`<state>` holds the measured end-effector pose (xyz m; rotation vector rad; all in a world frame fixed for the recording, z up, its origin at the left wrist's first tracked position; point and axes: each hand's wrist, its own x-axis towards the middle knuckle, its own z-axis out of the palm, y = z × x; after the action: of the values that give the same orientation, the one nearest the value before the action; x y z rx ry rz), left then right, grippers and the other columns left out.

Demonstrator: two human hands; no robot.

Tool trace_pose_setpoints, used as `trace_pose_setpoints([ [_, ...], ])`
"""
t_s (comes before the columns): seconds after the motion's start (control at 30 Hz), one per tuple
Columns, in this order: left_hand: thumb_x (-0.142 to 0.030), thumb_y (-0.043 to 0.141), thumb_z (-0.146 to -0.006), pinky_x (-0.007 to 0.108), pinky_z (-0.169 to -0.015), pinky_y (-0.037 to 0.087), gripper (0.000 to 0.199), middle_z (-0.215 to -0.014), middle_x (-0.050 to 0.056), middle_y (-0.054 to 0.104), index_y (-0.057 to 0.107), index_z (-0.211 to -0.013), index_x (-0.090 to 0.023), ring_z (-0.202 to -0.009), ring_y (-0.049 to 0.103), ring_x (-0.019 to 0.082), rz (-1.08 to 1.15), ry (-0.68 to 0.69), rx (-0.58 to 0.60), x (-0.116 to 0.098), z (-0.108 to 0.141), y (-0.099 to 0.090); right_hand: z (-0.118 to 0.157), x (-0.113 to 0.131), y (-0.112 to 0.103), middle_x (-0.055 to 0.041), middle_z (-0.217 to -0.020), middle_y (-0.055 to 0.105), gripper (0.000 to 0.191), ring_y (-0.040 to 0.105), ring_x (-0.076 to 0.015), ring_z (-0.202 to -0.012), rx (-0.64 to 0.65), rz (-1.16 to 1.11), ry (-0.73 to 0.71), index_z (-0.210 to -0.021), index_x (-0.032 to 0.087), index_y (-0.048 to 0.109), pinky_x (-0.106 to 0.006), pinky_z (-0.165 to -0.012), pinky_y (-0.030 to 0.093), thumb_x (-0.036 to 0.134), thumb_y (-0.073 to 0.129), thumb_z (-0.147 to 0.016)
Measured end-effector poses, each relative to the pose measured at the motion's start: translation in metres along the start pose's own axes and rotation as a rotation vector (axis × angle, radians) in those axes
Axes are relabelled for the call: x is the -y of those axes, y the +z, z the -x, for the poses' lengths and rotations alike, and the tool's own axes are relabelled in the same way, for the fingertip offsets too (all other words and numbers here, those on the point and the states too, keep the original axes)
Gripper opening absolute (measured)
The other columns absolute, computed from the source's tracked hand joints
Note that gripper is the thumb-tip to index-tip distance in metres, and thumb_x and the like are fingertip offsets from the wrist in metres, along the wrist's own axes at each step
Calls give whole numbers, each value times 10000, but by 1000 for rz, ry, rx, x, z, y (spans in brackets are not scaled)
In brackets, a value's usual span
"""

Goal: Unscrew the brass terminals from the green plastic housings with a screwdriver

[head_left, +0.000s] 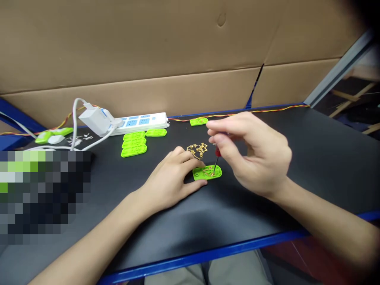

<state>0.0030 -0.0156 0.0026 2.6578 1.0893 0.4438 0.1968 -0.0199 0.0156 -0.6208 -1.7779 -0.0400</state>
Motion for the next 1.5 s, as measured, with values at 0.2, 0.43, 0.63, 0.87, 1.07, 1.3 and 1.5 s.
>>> trace_pose_setpoints([
  [0.2,-402,636,-879,408,-888,448,292,-1062,58,663,674,-1104,-220,-993,498,247,3,8,-7,1,1,2,3,-1,0,-26,-945,711,197,672,-142,-824,-7,-111,110,-1020,216,652,-308,-704,585,176,474,-946],
  [0.43,-393,626,-887,407,-895,445,277,-1061,56,657,673,-1093,-214,-991,498,246,3,11,-3,1,1,2,2,0,3,-27,-947,706,293,669,-129,-802,-14,-130,106,-1156,217,629,-289,-698,592,120,599,-881],
  [0.63,-402,624,-887,398,-866,448,294,-1041,59,650,671,-1103,-207,-974,493,243,-7,22,-10,2,1,2,7,2,3,-26,-1027,708,224,696,-135,-832,-9,-199,257,-1070,236,616,-317,-737,600,215,410,-984],
  [0.87,-401,615,-894,417,-917,443,308,-1095,63,648,668,-1125,-203,-1016,495,250,-9,35,-19,3,1,4,-1,-2,0,-28,-913,651,156,626,-110,-769,22,-93,44,-1008,218,702,-255,-647,567,234,684,-854],
  [1.07,-403,632,-883,407,-886,452,300,-1039,41,655,668,-1106,-206,-977,489,239,-6,23,-9,3,0,3,7,1,3,2,-936,710,228,681,-108,-732,10,-245,246,-1129,239,606,-295,-683,586,201,439,-979],
  [1.3,-391,619,-892,417,-905,453,303,-1070,58,651,667,-1123,-201,-989,503,243,-17,27,-11,2,2,4,2,-1,3,-22,-937,667,174,632,-142,-768,14,-149,105,-1035,259,666,-293,-622,578,245,667,-861],
  [1.5,-402,636,-880,405,-885,461,308,-1043,44,654,671,-1119,-211,-980,495,238,-19,24,-17,2,1,3,7,0,6,8,-965,692,349,675,-106,-734,-3,-266,274,-1300,283,489,-280,-665,607,192,472,-963],
])
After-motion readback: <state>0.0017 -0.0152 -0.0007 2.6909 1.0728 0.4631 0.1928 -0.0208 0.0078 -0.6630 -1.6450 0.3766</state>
